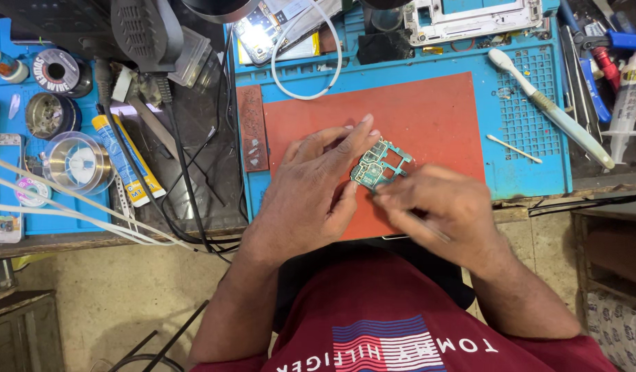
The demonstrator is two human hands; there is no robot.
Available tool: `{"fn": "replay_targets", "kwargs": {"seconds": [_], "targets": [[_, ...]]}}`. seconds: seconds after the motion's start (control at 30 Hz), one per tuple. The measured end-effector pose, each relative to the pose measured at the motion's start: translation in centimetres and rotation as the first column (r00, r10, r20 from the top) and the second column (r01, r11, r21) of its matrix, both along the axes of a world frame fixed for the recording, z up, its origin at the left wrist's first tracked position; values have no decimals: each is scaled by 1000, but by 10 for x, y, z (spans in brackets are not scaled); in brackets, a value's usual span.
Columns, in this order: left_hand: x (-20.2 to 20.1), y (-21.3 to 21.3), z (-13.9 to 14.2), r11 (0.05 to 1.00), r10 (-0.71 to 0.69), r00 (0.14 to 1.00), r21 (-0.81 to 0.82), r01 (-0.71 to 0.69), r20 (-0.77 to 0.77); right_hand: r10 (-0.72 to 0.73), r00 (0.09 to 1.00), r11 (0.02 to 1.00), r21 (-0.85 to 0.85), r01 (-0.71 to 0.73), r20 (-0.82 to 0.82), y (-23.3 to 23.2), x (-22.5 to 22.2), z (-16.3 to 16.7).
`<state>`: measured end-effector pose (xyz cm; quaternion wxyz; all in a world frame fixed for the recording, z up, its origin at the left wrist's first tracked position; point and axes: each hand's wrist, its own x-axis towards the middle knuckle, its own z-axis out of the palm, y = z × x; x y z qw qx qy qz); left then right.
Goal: The person uses a small metal tool to scrape and clean the surface of a green circuit board. They repeatedly scrape different areas, occasionally repositioning the board and using a cotton swab to wipe away debris.
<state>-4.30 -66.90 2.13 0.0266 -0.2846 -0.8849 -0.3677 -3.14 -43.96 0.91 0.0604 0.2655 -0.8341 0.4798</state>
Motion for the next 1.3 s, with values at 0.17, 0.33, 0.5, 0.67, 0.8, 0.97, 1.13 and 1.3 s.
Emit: {"fn": "replay_targets", "kwargs": {"seconds": [0.17,0.33,0.5,0.67,0.8,0.97,1.13,1.3], "targets": [[-1,-1,-1,1000,-2,1000,-7,2,-7,-63,997,998,7,63,34,-2,0,-1],[-1,-2,-3,1000,-2,1000,-2,2,-10,-9,1000,999,32,8,17,-1,-1,-2],[-1,-2,-4,1000,0,1000,7,0,-2,37,999,999,9,-37,-15,-1,-2,-4],[-1,-2,-5,1000,0,1000,4,0,1,6,1000,999,32,-5,-13,-2,-3,-4],[-2,-2,-6,1000,4,1000,-5,-4,-8,11,999,1000,25,-10,-43,-3,-3,-4],[-3,-2,-7,1000,2,1000,-13,-3,-19,35,999,999,22,-34,-42,-3,-4,-5],[-4,-3,-8,1000,-1,1000,-7,1,-3,-7,1000,1000,25,7,1,-3,-5,-5],[-7,-6,-10,1000,0,1000,0,0,-10,15,999,1000,22,-15,-30,-5,-9,-5]]}}
